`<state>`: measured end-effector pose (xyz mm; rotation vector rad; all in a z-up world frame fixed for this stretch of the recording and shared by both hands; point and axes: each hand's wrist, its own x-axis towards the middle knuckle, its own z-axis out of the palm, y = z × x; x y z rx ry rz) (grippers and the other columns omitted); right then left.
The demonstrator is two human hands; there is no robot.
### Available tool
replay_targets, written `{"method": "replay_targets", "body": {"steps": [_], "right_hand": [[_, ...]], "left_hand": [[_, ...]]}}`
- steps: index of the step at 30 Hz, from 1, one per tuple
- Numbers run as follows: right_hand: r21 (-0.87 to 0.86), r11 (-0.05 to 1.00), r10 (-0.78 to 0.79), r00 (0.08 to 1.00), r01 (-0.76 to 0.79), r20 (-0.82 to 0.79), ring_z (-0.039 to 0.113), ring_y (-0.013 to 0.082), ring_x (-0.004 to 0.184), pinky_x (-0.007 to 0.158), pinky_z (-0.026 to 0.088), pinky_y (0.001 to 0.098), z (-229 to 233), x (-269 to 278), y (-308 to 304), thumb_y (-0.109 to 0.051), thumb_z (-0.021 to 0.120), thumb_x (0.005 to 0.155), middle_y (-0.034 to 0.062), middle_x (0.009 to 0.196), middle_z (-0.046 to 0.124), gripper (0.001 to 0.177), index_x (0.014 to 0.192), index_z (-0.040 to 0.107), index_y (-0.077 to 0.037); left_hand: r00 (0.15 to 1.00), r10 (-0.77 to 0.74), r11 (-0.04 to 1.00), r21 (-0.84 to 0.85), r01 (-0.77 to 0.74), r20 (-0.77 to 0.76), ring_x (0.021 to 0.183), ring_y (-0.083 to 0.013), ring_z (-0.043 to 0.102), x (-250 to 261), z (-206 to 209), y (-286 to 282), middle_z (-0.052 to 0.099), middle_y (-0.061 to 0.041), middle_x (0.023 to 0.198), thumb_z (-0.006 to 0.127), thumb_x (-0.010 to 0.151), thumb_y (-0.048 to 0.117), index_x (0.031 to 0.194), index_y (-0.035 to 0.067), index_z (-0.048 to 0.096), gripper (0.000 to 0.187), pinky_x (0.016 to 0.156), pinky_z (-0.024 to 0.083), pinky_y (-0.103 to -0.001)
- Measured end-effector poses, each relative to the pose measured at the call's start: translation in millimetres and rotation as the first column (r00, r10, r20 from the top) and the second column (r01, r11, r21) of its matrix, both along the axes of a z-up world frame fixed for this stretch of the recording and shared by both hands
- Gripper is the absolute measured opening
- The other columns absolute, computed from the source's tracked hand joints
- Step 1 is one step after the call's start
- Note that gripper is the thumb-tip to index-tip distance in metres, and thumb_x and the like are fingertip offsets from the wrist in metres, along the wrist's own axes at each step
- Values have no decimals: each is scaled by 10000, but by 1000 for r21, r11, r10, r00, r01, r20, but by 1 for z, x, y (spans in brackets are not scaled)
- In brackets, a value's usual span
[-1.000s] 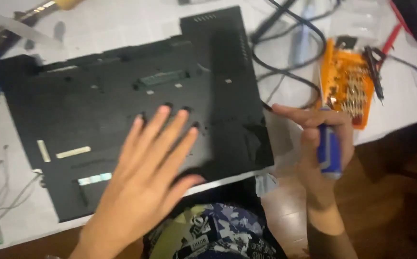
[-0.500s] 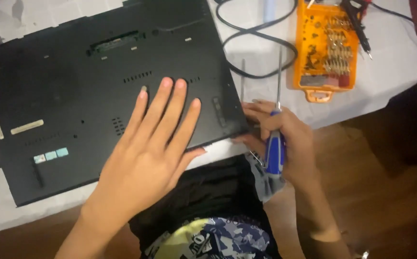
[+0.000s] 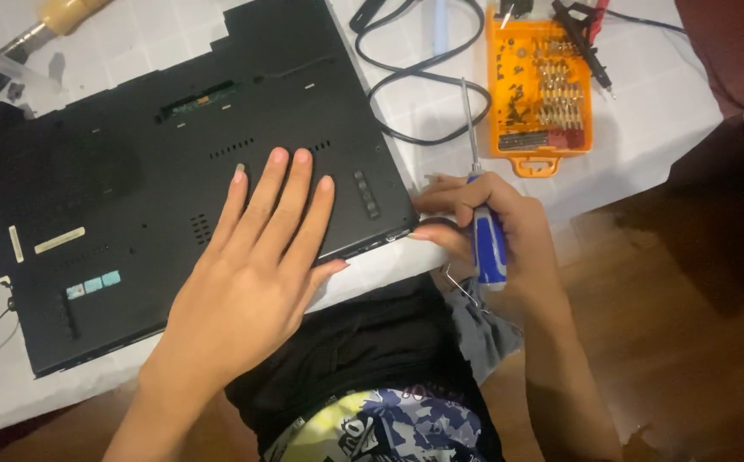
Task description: The person uses a screwdriver to remove screws from the back panel of a black laptop. They repeatedly reach for a screwdriver bit kit to change the screwdriver head and continue unscrewing various screws from the device's casing.
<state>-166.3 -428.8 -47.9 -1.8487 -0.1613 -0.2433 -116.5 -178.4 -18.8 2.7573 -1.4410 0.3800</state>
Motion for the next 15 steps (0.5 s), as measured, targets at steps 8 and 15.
{"method": "replay_targets", "body": {"steps": [8,15], "right_hand": [[-28,998,-52,997,51,-49,710,333,1250,1103,517,421,-1,1,0,-167,750,902,131,1145,760,312,913,439,-178],[-34,997,-64,998,65,30,724,308,1211,1098,544,416,-7,2,1,-108,692,974,106,1144,749,223,964,477,-166]], "left_hand": [[999,0,1000,10,-1,49,1496,-418,392,0,4,0,445,-277,1577,591,1044,461,1515,-50,452,710,1222,375,-555],[998,5,1000,6,-5,60,1492,-416,391,-1,-1,0,449,-279,1569,578,1047,466,1497,-51,472,694,1222,367,-557]]}}
